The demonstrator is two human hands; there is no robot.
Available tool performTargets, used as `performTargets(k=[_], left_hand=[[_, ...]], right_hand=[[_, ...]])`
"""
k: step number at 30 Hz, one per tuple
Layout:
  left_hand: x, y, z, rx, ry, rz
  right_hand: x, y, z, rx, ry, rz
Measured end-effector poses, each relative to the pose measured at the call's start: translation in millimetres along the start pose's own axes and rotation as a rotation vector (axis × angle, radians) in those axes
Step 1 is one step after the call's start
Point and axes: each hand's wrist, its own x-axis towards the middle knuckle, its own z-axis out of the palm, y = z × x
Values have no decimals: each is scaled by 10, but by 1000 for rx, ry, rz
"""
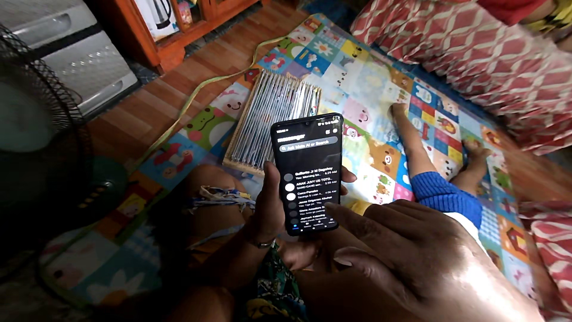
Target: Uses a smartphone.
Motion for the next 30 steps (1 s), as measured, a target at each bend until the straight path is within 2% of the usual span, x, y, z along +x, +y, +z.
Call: performTargets(k=[8,11,13,14,16,19,23,27,30], left_hand=[[25,-48,3,-33,-2,6],[41,-460,-133,-96,76,-63],[60,-856,-468,-139,-16,-83],[47,-872,-517,-165,-10,-85],[10,-648,-458,-204,30,-85],[-15,-311,-217,-100,103,-68],[-101,-208,-181,-1,232,-15],[24,-56,-32,-30,62,-22],[60,43,57,16,47,28]], right_hand=[[-2,8,11,-2,-3,1],[0,5,9,-5,-2,3],[-1,3,7,-9,-4,3],[-2,1,4,-12,-6,3],[-4,2,4,-9,-4,1],[-10,4,8,-4,2,1],[-13,5,9,0,0,3],[-17,7,6,6,-3,2],[-15,10,7,9,1,1]])
